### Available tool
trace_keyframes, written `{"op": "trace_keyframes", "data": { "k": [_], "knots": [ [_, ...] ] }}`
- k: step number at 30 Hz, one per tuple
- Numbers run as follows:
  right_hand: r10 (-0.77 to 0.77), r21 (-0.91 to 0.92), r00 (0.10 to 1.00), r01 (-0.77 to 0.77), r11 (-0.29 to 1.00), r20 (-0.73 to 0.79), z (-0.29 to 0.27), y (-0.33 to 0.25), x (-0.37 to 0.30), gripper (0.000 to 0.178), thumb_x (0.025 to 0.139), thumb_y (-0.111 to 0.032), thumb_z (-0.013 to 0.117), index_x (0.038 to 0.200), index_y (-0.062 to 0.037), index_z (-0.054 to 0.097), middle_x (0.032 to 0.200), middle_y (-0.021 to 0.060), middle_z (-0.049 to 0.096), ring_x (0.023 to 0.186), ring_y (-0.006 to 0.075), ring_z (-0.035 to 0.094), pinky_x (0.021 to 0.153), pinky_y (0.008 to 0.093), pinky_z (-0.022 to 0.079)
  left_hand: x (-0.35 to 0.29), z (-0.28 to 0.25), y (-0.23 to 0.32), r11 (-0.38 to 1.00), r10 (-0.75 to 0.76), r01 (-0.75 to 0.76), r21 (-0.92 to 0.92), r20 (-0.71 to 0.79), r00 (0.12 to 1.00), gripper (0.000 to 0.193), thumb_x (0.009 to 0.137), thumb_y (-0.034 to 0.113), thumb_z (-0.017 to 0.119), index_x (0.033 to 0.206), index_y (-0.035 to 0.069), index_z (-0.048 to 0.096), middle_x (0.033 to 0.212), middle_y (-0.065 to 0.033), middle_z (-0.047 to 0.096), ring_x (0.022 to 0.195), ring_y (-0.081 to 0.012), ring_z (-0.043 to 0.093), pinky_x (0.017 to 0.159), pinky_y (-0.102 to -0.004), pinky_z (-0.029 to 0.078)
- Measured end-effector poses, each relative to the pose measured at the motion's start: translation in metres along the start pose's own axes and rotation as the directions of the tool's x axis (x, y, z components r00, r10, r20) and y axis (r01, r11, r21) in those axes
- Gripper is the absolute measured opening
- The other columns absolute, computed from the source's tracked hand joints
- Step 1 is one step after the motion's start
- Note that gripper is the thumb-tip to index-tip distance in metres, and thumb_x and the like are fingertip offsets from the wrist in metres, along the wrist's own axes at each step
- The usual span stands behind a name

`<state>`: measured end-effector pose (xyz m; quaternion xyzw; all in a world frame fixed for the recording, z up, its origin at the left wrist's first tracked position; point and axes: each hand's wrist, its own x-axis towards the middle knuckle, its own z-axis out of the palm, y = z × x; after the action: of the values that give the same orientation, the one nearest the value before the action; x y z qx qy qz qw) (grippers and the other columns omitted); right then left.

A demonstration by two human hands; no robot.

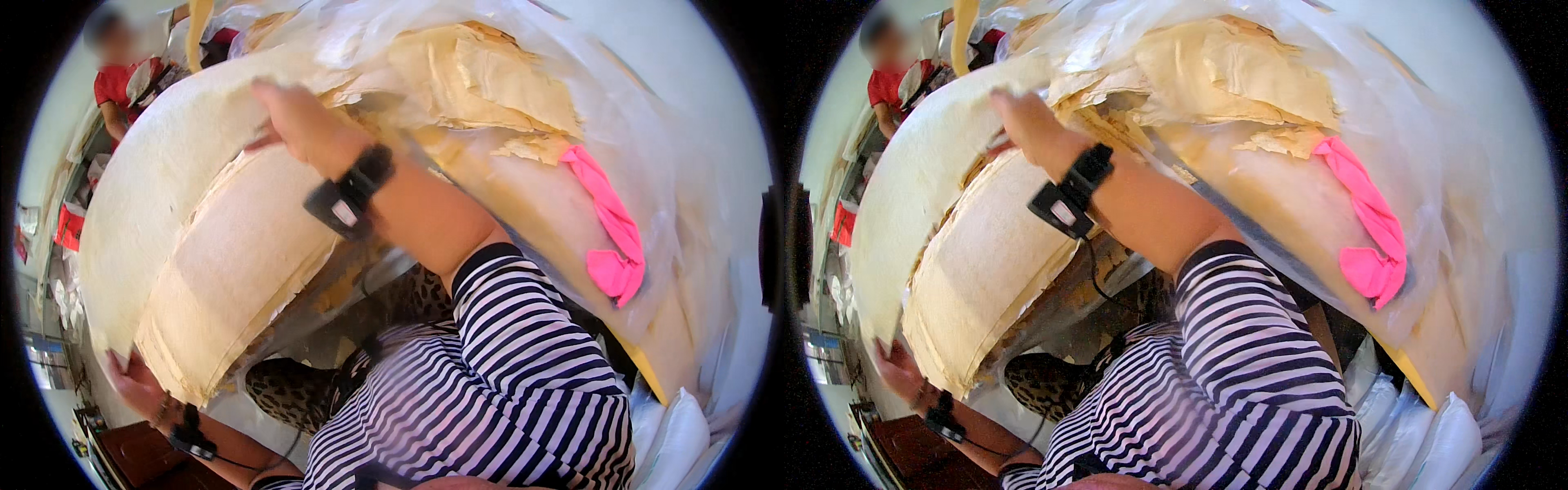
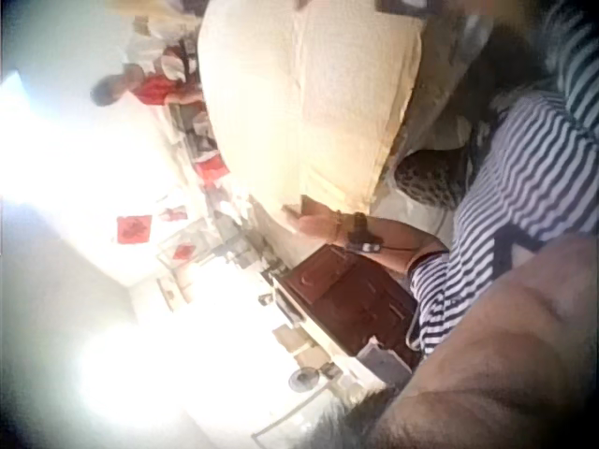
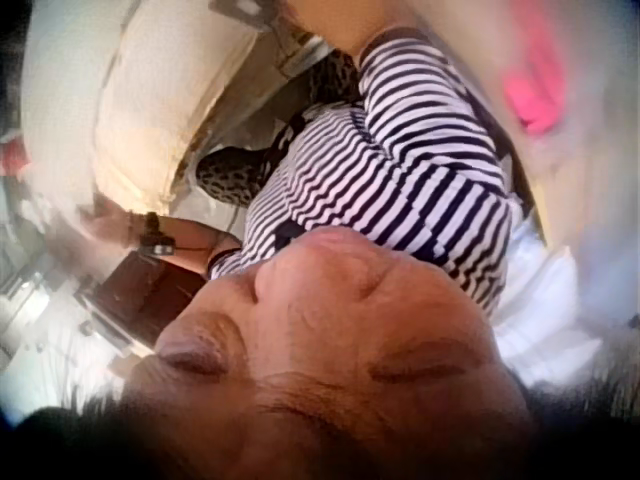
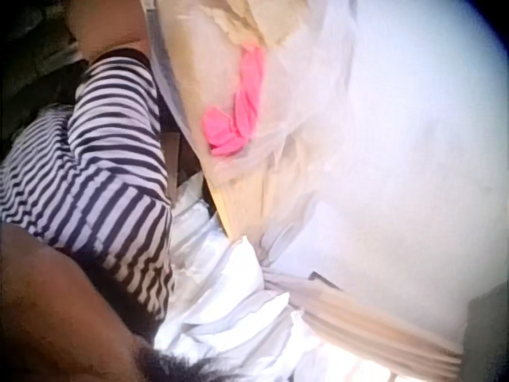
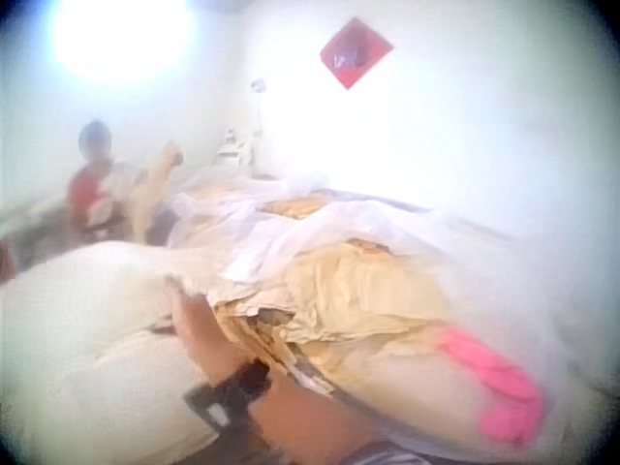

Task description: The person separates and folds thin sheets of bean curd by hand from a large stack on a plastic-covered table.

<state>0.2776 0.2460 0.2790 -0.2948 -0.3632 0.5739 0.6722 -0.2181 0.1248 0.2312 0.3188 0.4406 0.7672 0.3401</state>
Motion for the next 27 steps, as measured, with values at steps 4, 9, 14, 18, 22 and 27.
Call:
{"op": "trace_keyframes", "data": {
  "k": [4, 9, 14, 18, 22, 27],
  "knots": [
    [0.206, -0.006, 0.964, -0.210, 0.978, -0.169, -0.037, 0.045, -0.037, 0.041, 0.096, -0.034, 0.056, 0.114, 0.0026, 0.058, 0.090, 0.0165, 0.066, 0.067, 0.0261, 0.067, 0.055, 0.0409, 0.060, -0.034, -0.034, -0.051, 0.918, -0.376, 0.379, -0.117, 0.042, 0.926, 0.042, 0.099, 0.023, 0.056, 0.131, -0.003, 0.053, 0.129, -0.0182, 0.061, 0.115, -0.0272, 0.061, 0.098, -0.0406, 0.050],
    [0.537, -0.657, 0.841, -0.444, 0.609, -0.071, -0.091, 0.038, -0.087, 0.044, 0.093, -0.040, 0.062, 0.105, 0.0018, 0.068, 0.083, 0.0118, 0.072, 0.070, 0.0226, 0.070, 0.059, 0.0315, 0.056, -0.057, -0.107, -0.113, 0.899, -0.436, 0.434, -0.053, -0.030, 0.899, 0.030, 0.099, 0.021, 0.056, 0.118, -0.003, 0.058, 0.111, -0.0118, 0.068, 0.088, -0.0212, 0.066, 0.069, -0.0272, 0.055],
    [-0.182, -0.998, 0.981, -0.064, 0.027, -0.068, -0.108, -0.073, -0.108, 0.041, 0.088, -0.043, 0.066, 0.091, -0.0029, 0.074, 0.080, 0.0143, 0.072, 0.079, 0.0281, 0.069, 0.074, 0.0366, 0.054, -0.078, -0.092, -0.094, 0.880, -0.474, 0.475, -0.010, -0.091, 0.876, 0.030, 0.098, 0.022, 0.058, 0.118, -0.001, 0.058, 0.108, -0.0097, 0.068, 0.086, -0.0193, 0.065, 0.065, -0.0261, 0.052],
    [-0.669, -0.826, 0.730, -0.458, -0.329, -0.138, -0.207, -0.123, -0.063, 0.062, 0.075, -0.055, 0.072, 0.107, -0.0019, 0.071, 0.111, 0.0195, 0.068, 0.106, 0.0345, 0.064, 0.092, 0.0402, 0.051, -0.081, -0.085, -0.104, 0.901, -0.435, 0.432, -0.052, -0.090, 0.896, 0.031, 0.098, 0.025, 0.059, 0.118, 0.001, 0.058, 0.108, -0.0087, 0.068, 0.087, -0.0180, 0.064, 0.069, -0.0268, 0.051],
    [-0.515, -0.821, 0.802, -0.494, -0.288, -0.302, -0.253, -0.121, -0.051, 0.057, 0.078, -0.053, 0.069, 0.117, -0.0119, 0.070, 0.114, 0.0177, 0.068, 0.112, 0.0334, 0.061, 0.093, 0.0451, 0.050, -0.090, -0.074, -0.106, 0.915, -0.403, 0.397, -0.070, -0.114, 0.908, 0.030, 0.098, 0.025, 0.057, 0.118, 0.003, 0.059, 0.109, -0.0075, 0.068, 0.087, -0.0176, 0.064, 0.069, -0.0263, 0.050],
    [-0.565, -0.902, 0.775, -0.415, -0.120, -0.282, -0.264, -0.109, -0.037, 0.047, 0.077, -0.047, 0.070, 0.111, -0.0145, 0.071, 0.115, 0.0127, 0.068, 0.111, 0.0312, 0.062, 0.091, 0.0440, 0.051, -0.088, -0.085, -0.111, 0.930, -0.364, 0.368, 0.001, -0.146, 0.920, 0.030, 0.099, 0.024, 0.056, 0.119, 0.003, 0.059, 0.110, -0.0068, 0.067, 0.087, -0.0178, 0.064, 0.069, -0.0263, 0.050]
  ]
}}
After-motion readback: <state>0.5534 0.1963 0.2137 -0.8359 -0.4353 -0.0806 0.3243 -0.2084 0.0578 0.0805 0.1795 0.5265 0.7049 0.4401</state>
